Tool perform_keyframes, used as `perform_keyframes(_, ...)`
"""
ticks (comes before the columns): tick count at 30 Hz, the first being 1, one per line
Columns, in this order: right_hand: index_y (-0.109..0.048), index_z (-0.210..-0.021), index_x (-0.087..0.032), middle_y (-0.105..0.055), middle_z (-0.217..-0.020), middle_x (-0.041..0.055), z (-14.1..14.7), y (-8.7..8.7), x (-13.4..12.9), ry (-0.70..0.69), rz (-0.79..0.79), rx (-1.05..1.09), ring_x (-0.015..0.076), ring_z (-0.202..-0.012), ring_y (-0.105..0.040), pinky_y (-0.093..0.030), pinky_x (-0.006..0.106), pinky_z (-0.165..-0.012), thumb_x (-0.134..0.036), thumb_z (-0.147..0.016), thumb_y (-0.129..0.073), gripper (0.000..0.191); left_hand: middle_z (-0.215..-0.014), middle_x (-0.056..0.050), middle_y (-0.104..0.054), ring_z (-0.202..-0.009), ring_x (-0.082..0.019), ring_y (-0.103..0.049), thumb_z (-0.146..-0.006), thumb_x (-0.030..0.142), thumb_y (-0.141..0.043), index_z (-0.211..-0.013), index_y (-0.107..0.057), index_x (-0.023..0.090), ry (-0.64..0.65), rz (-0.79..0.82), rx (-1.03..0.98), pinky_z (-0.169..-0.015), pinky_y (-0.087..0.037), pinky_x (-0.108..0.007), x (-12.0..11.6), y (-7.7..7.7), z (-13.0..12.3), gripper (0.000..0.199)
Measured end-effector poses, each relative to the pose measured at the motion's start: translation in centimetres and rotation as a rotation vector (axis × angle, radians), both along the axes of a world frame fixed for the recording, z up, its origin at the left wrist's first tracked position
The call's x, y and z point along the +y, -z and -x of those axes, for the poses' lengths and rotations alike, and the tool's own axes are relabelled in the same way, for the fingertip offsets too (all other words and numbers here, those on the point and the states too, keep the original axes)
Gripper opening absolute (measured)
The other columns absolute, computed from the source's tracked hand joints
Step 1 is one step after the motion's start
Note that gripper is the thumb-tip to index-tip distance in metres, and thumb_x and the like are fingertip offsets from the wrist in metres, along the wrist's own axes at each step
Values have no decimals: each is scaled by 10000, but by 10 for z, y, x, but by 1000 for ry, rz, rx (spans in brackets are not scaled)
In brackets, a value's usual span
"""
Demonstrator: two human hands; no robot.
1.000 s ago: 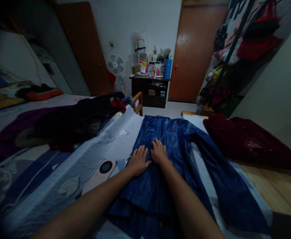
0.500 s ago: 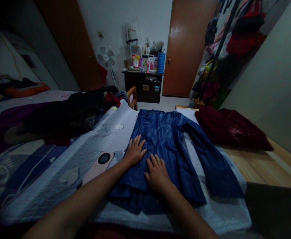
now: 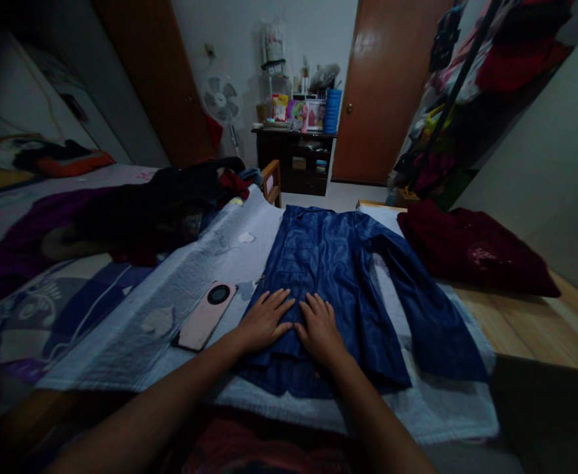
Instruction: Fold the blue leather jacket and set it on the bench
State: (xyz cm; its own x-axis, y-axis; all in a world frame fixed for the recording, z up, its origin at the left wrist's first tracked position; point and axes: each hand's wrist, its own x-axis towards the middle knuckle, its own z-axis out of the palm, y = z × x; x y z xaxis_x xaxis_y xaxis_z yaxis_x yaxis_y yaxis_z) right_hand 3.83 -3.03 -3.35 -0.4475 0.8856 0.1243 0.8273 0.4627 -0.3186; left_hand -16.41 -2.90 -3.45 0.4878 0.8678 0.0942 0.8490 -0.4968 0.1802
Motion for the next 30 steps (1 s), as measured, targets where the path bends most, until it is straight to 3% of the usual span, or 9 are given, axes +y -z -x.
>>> perform_keyframes(4,-536,-1321,-148,-460,-1462,150,-1,-1,-14,-40,-37,65,273,-1389,-365,-254,518,-1144,-317,-916,-490,441,-1567,-89,-315,-1449,-253,-248,-947,533,-400,-1451,-387,239,-7,-41,19,-1168,-207,-474,1,4,-2,584)
perform_keyframes(9,-514,-1345,-138,-441,-1478,151,-1,2,-27,-43,-39,35,278,-1397,-350,-261,510,-1145,-327,-905,-511,479,-1566,-86,-316,-1443,-260,-261,-947,547,-392,-1447,-392,244,-12,-40,16,-1164,-215,-479,0,3,-1,585)
perform_keyframes(17,-506,-1351,-128,-441,-1475,160,0,-4,-25,-46,11,59,281,-1397,-349,-264,522,-1148,-313,-897,-535,491,-1539,-111,-364,-1428,-292,-291,-932,467,-469,-1391,-463,225,-1,-72,43,-1152,-208,-541,-3,-11,-7,519)
perform_keyframes(21,-549,-1306,-121,-489,-1434,160,-7,-12,-21,-86,67,94,281,-1362,-403,-326,483,-1128,-279,-873,-565,461,-1538,-109,-368,-1430,-249,-300,-953,341,-439,-1373,-478,195,41,-43,28,-1156,-241,-468,-5,-14,-16,446)
perform_keyframes(25,-571,-1279,-125,-525,-1396,157,-19,-16,-18,-76,50,103,279,-1331,-440,-344,467,-1119,-223,-852,-571,438,-1542,-115,-360,-1434,-247,-292,-952,459,-431,-1431,-408,172,58,54,-21,-1147,-274,-445,-7,-8,-17,559)
perform_keyframes(30,-551,-1305,-157,-496,-1428,145,-26,-6,-21,-54,34,108,293,-1347,-417,-326,508,-1120,-259,-862,-575,455,-1564,-119,-314,-1453,-254,-246,-931,538,-432,-1470,-350,178,55,55,-27,-1165,-228,-453,-10,-4,-16,653)
